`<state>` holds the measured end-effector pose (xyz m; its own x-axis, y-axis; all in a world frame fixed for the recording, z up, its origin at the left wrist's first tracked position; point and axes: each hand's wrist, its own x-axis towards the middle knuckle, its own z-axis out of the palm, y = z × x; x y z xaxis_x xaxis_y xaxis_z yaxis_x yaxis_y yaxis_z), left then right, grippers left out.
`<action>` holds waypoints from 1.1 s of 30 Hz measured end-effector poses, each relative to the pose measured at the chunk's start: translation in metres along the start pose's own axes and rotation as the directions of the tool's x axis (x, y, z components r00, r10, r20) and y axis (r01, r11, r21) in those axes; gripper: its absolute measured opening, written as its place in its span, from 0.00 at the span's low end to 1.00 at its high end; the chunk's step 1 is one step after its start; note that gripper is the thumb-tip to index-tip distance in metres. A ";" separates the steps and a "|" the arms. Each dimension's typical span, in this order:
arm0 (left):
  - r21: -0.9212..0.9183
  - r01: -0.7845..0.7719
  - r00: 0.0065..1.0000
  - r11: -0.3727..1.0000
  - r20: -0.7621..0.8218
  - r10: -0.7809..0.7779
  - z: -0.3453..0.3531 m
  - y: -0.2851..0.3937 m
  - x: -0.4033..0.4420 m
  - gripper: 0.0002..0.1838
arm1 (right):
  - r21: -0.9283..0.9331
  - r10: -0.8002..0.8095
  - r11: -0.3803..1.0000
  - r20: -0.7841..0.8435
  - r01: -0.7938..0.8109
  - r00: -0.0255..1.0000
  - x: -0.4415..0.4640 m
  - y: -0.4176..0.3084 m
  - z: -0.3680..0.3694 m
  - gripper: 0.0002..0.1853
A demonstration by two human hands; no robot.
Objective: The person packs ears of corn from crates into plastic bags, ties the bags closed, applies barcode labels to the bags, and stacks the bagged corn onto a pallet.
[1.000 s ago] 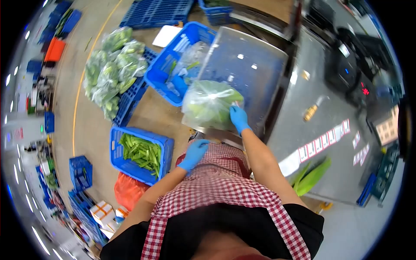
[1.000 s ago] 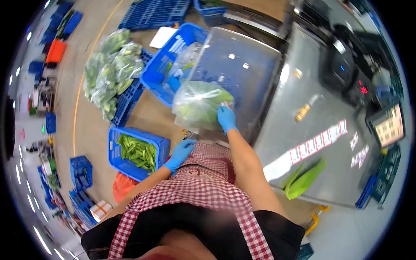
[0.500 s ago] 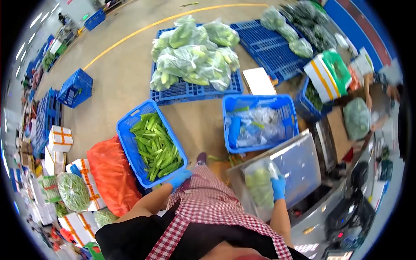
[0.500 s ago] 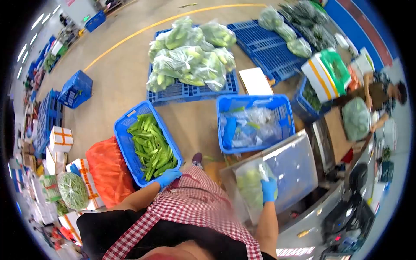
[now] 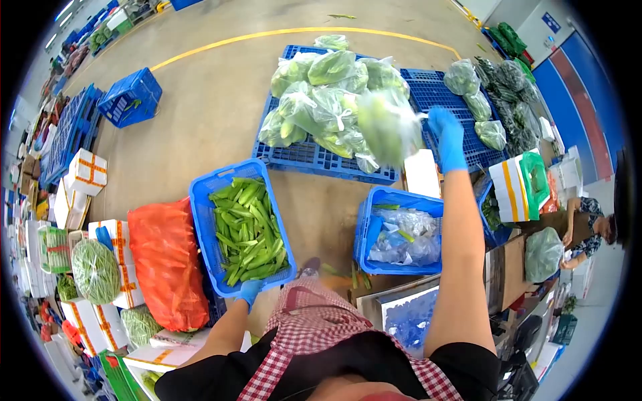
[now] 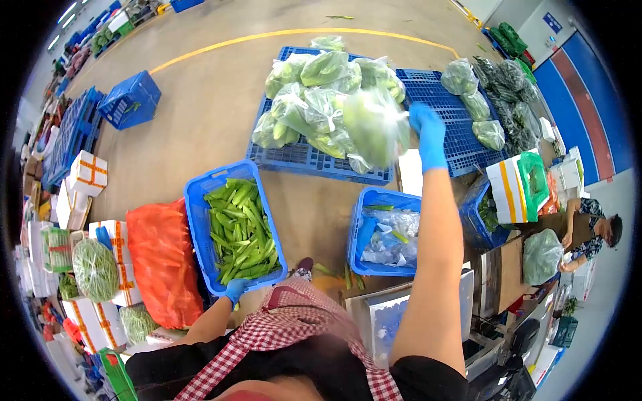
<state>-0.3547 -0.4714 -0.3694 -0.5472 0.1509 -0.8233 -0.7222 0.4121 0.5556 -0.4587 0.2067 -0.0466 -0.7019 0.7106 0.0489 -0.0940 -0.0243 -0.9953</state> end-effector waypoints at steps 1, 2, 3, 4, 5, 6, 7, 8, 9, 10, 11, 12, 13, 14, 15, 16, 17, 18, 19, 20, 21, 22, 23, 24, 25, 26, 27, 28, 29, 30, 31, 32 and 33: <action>0.005 0.025 0.999 1.000 -0.021 -0.025 0.009 0.001 -0.005 0.07 | 0.034 -0.030 0.999 0.045 0.029 0.999 -0.013 -0.043 0.043 0.10; 0.013 0.051 0.998 0.999 -0.040 -0.050 0.012 -0.005 -0.011 0.07 | 0.012 -0.061 0.998 0.154 0.059 0.986 -0.021 -0.065 0.068 0.11; 0.021 0.077 0.995 0.997 -0.060 -0.075 0.015 -0.010 -0.017 0.07 | -0.075 -0.079 0.992 0.265 0.103 0.961 -0.035 -0.077 0.088 0.12; 0.127 0.106 0.994 0.986 -0.034 -0.102 0.018 -0.012 -0.025 0.08 | -0.179 -0.097 0.971 0.313 0.159 0.945 -0.053 -0.075 0.106 0.13; 0.651 -0.169 0.985 0.740 0.093 0.143 0.015 -0.024 -0.008 0.10 | -0.272 -0.105 0.937 0.374 0.217 0.922 -0.075 -0.069 0.120 0.14; 0.904 -0.374 0.916 0.208 0.323 0.239 0.015 -0.056 0.010 0.12 | -0.328 -0.160 0.895 0.398 0.303 0.903 -0.102 -0.048 0.128 0.13; 0.679 -0.243 0.969 0.693 0.207 0.137 0.012 -0.082 0.009 0.15 | -0.323 -0.101 0.910 0.436 0.260 0.894 -0.137 -0.025 0.131 0.13; 0.629 -0.118 0.991 0.768 0.118 0.056 0.019 -0.070 -0.013 0.16 | -0.473 0.002 0.849 0.446 0.234 0.895 -0.176 0.005 0.127 0.14; 0.732 -0.181 0.981 0.657 0.184 0.065 0.021 -0.062 -0.017 0.16 | -0.437 0.145 0.897 0.446 0.074 0.883 -0.218 0.049 0.113 0.14; 0.461 -0.082 0.993 0.884 0.117 0.031 0.026 -0.087 -0.004 0.16 | -0.620 0.334 0.785 0.424 0.001 0.842 -0.266 0.082 0.094 0.13; 0.372 -0.113 0.991 0.921 0.110 0.077 0.029 -0.075 -0.023 0.17 | -0.488 0.323 0.867 0.390 -0.103 0.862 -0.329 0.128 0.068 0.13; 0.282 -0.146 0.987 0.948 0.107 0.120 0.032 -0.060 -0.049 0.17 | -0.705 0.464 0.707 0.414 -0.047 0.783 -0.378 0.159 0.032 0.13; 0.290 -0.205 0.977 0.935 0.121 0.176 0.032 -0.073 -0.047 0.17 | -0.676 0.543 0.715 0.375 -0.179 0.751 -0.435 0.186 -0.002 0.12; 0.200 -0.181 0.981 0.963 0.106 0.163 0.033 -0.071 -0.065 0.17 | -0.632 0.559 0.719 0.278 -0.290 0.781 -0.499 0.196 -0.032 0.11; 0.114 -0.155 0.985 0.981 0.096 0.144 0.034 -0.069 -0.088 0.16 | -0.559 0.718 0.637 0.180 -0.531 0.673 -0.556 0.203 -0.063 0.10; 0.150 -0.152 0.985 0.977 0.107 0.137 0.033 -0.089 -0.091 0.16 | -0.619 0.756 0.543 0.067 -0.567 0.651 -0.605 0.185 -0.077 0.10; 0.189 -0.153 0.984 0.970 0.120 0.132 0.031 -0.111 -0.090 0.16 | -0.584 0.794 0.479 -0.030 -0.655 0.607 -0.644 0.161 -0.084 0.10; 0.234 -0.154 0.983 0.960 0.138 0.125 0.030 -0.134 -0.092 0.17 | -0.450 0.779 0.555 -0.014 -0.700 0.627 -0.692 0.174 -0.115 0.09; 0.454 -0.158 0.979 0.877 0.185 0.081 0.029 -0.156 -0.098 0.15 | -0.447 0.738 0.610 0.021 -0.654 0.674 -0.725 0.158 -0.127 0.09; 0.652 -0.172 0.974 0.739 0.224 0.030 0.026 -0.176 -0.104 0.15 | -0.341 0.772 0.593 -0.015 -0.729 0.635 -0.768 0.166 -0.146 0.10; 0.811 -0.200 0.967 0.550 0.252 -0.020 0.024 -0.191 -0.107 0.14 | -0.220 0.801 0.576 -0.045 -0.788 0.598 -0.797 0.157 -0.147 0.11; 0.896 -0.364 0.929 0.255 0.369 0.030 0.021 -0.214 -0.120 0.16 | -0.284 0.799 0.567 -0.037 -0.773 0.600 -0.823 0.144 -0.150 0.13; 0.852 -0.456 0.890 0.258 0.436 0.136 0.012 -0.253 -0.115 0.17 | -0.288 0.698 0.692 0.030 -0.663 0.715 -0.861 0.149 -0.154 0.13; 0.803 -0.545 0.835 0.241 0.495 0.240 0.004 -0.291 -0.109 0.18 | -0.237 0.721 0.669 -0.022 -0.704 0.693 -0.892 0.147 -0.148 0.13; 0.824 -0.532 0.845 0.196 0.502 0.182 -0.017 -0.341 -0.070 0.19 | -0.168 0.744 0.643 -0.096 -0.747 0.662 -0.918 0.142 -0.140 0.14; 0.840 -0.522 0.852 0.148 0.508 0.123 -0.030 -0.378 -0.044 0.19 | 0.002 0.791 0.599 -0.159 -0.801 0.591 -0.950 0.146 -0.137 0.13; 0.787 -0.613 0.782 -0.062 0.616 0.092 -0.039 -0.351 -0.074 0.19 | 0.192 0.830 0.553 -0.209 -0.811 0.517 -0.983 0.161 -0.137 0.12; 0.699 -0.668 0.714 -0.253 0.698 0.043 -0.043 -0.315 -0.109 0.18 | 0.093 0.803 0.571 -0.268 -0.816 0.532 -1.026 0.190 -0.145 0.12; 0.627 -0.696 0.673 -0.351 0.740 -0.012 -0.045 -0.286 -0.134 0.18 | -0.013 0.784 0.560 -0.313 -0.828 0.535 -1.075 0.231 -0.155 0.12; 0.578 -0.718 0.645 -0.389 0.762 -0.059 -0.043 -0.264 -0.154 0.17 | -0.197 0.730 0.553 -0.353 -0.810 0.585 -1.133 0.281 -0.169 0.12; 0.555 -0.738 0.632 -0.383 0.768 -0.105 -0.041 -0.241 -0.172 0.16 | -0.030 0.781 0.486 -0.434 -0.873 0.450 -1.164 0.288 -0.169 0.11; 0.717 -0.692 0.721 -0.086 0.681 -0.128 -0.038 -0.233 -0.175 0.13 | 0.151 0.810 0.427 -0.503 -0.892 0.302 -1.196 0.295 -0.168 0.10; 0.803 -0.535 0.800 0.262 0.581 -0.150 -0.040 -0.228 -0.173 0.11 | 0.634 0.898 0.287 -0.440 -0.718 -0.029 -1.204 0.284 -0.171 0.08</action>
<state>-0.1118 -0.6276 -0.3490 -0.0833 0.5812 -0.8095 0.4434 0.7491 0.4922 0.4805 -0.5350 -0.4027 0.2466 0.2668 -0.9317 0.0300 -0.9630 -0.2678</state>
